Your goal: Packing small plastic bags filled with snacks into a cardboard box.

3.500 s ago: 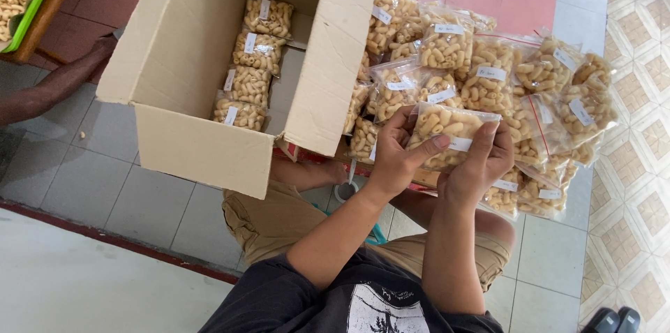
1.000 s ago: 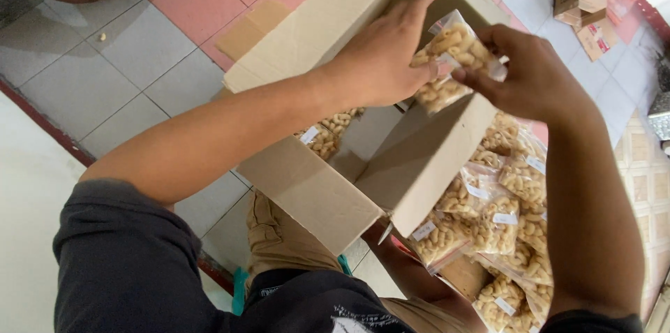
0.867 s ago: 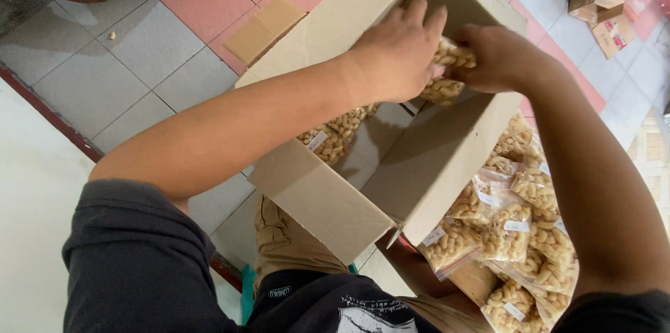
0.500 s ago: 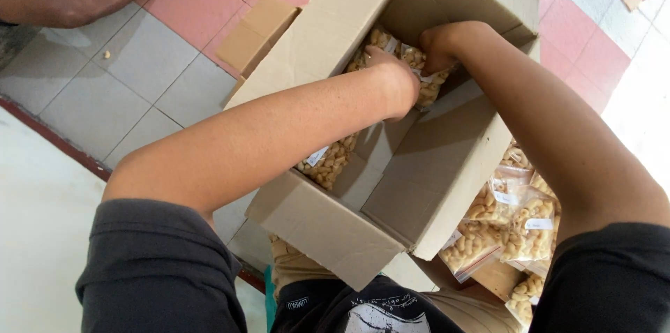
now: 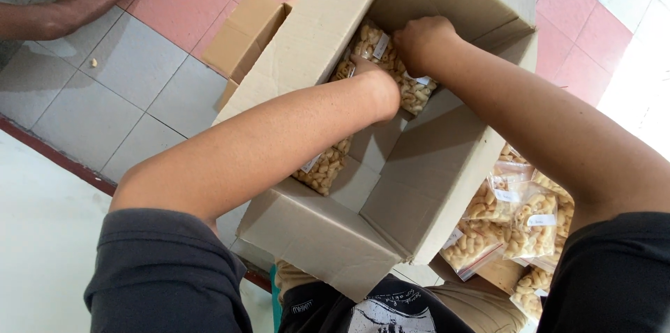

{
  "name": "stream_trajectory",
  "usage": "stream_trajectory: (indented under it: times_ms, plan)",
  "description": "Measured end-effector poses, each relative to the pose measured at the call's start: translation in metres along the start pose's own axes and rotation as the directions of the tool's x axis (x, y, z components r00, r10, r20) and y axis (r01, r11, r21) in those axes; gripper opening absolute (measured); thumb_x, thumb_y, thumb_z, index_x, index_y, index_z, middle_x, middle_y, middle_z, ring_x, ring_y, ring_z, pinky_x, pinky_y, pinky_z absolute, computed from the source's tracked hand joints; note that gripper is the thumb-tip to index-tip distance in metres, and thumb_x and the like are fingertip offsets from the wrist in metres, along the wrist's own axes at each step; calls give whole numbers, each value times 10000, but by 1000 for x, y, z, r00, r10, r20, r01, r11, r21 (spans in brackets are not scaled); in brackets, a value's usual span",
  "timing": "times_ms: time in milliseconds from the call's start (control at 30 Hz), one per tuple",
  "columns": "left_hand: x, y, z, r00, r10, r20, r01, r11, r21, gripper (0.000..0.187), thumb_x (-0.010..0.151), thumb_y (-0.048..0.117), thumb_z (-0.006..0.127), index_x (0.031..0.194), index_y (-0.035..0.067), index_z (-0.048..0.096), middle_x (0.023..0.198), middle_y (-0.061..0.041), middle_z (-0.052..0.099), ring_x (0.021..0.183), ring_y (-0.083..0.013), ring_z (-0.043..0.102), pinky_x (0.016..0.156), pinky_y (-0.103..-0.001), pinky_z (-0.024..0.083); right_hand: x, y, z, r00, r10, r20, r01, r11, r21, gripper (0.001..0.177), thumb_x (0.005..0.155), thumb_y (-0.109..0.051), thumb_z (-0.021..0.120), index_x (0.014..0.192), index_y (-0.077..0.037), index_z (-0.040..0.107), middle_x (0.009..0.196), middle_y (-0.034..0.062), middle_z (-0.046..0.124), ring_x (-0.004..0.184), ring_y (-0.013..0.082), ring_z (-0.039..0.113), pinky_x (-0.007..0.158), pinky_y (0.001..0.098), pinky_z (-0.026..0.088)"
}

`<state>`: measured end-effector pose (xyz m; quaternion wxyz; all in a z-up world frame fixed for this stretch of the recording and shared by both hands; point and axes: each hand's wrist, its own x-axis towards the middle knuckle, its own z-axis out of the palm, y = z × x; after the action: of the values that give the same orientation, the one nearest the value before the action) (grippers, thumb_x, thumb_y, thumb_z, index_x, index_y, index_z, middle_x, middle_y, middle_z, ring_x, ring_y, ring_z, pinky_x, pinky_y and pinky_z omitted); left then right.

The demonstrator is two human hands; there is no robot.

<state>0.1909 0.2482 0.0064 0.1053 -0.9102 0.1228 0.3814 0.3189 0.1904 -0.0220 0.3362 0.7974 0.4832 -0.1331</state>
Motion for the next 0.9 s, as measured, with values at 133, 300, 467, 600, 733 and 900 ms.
stream_trajectory:
  times_ms: [133,300,467,600,733,900]
  plan:
    - [0,-4,9,995,-15,103,12,1000,29,649,919,376,593,1531,174,517,1559,-67,538,1475,-398,415,1176,-754,230,25,-8,23,968,-107,228,101,994,37,353,863,-224,692,1177,-105,798,1073,124,816,989,322,782,762,462,645]
    - [1,-4,22,984,-118,136,110,992,67,807,913,474,580,1631,202,332,1671,-1,375,1547,-326,307,1205,-705,206,54,6,59,911,-122,394,62,985,160,681,858,-130,638,1532,-90,548,1317,217,724,1109,397,735,829,499,627]
    - [-7,4,15,978,-102,182,98,995,35,789,926,470,557,1623,189,317,1708,-7,308,1566,-309,273,1221,-705,175,35,4,22,942,-100,322,54,987,149,523,841,-212,607,1311,-20,730,1161,205,783,1051,357,754,779,468,622]
    - [-7,2,15,971,-124,204,120,992,30,859,925,537,506,1661,216,202,1722,17,254,1574,-280,247,1233,-663,188,22,-10,10,871,-218,441,168,974,150,593,883,-301,574,1396,-22,677,1364,195,706,1265,375,664,1004,490,559]
    - [17,-5,35,968,-75,238,55,995,88,810,916,426,539,1644,216,253,1708,7,284,1559,-311,266,1223,-694,165,47,-4,41,808,-287,514,198,955,221,650,872,-301,561,1504,-154,592,1481,145,629,1342,391,600,1095,536,496]
    - [28,-10,44,965,-117,233,96,990,101,823,890,442,585,1632,279,269,1688,53,313,1545,-278,295,1209,-675,204,53,1,44,832,-222,508,65,949,309,618,892,-288,562,1461,-57,627,1434,225,644,1307,433,611,1046,578,509]
